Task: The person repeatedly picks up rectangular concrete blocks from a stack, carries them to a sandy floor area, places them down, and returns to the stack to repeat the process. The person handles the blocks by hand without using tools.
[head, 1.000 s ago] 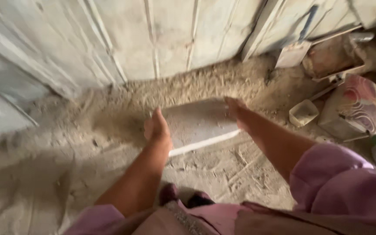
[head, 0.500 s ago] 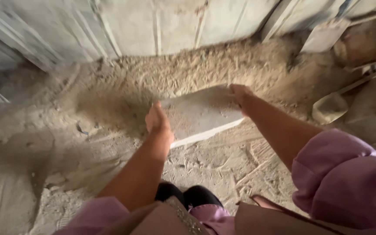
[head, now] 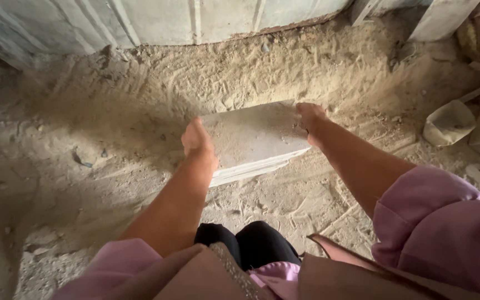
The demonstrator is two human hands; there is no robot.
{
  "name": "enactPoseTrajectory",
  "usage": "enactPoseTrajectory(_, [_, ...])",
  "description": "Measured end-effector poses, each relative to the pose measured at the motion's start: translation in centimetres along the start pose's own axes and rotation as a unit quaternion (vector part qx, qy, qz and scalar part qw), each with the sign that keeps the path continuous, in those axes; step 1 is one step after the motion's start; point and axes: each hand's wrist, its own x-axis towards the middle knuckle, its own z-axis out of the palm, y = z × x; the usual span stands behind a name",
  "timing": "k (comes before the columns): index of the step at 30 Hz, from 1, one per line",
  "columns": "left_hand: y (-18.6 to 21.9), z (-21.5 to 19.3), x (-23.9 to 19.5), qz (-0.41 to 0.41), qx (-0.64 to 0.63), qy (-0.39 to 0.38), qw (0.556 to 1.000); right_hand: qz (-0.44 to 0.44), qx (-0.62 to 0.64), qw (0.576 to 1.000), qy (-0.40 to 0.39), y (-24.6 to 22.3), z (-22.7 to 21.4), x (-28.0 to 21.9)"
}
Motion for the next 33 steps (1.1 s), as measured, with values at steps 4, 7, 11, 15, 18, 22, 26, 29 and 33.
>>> enactPoseTrajectory(4, [-0.7, 0.0, 0.0, 0.014, -0.049, -0.03, 0.998, -0.045, -0.049, 0.997, -0.025, -0.8, -0.2, -1.6])
enactPoseTrajectory(7, [-0.7, -0.4, 0.4, -0.03, -0.031, -0.029, 0.999, -0.04, -0.063, 0.997, 0.004, -0.9, 0.1, -2.6])
enactPoseTrajectory(11, [0.1, -0.3, 1.4, 0.0, -0.021, -0.027, 0.999, -0.006, -0.004, 1.0, -0.011, -1.1, 0.6, -2.7])
enactPoseTrajectory(15, [0.1, -0.6, 2.2, -0.008, -0.013, -0.052, 0.999, 0.012, 0.026, 0.999, -0.017, -0.4, 1.0, -1.8])
enactPoseTrajectory(18, [0.4, -0.6, 1.3, 0.05, 0.16, -0.04, 0.985, 0.0, -0.067, 0.997, -0.035, -0.3, 1.2, -1.7])
enactPoseTrajectory(22, [1.5, 0.0, -2.8, 0.073, 0.466, 0.015, 0.882, -0.095, -0.317, 0.943, -0.034, -0.2, 1.2, -4.8])
enactPoseTrajectory(26, [3.2, -2.6, -9.7, 0.23, 0.62, 0.028, 0.75, -0.236, -0.528, 0.814, -0.049, -1.6, 2.4, -12.1])
enactPoseTrajectory(29, [5.6, -4.4, -16.2, 0.245, 0.611, 0.041, 0.752, -0.321, -0.581, 0.745, -0.069, -3.5, 3.5, -20.8])
enactPoseTrajectory(33, [9.7, -6.8, -26.3, 0.251, 0.599, 0.046, 0.759, -0.532, -0.639, 0.548, -0.088, -7.7, 2.8, -34.8])
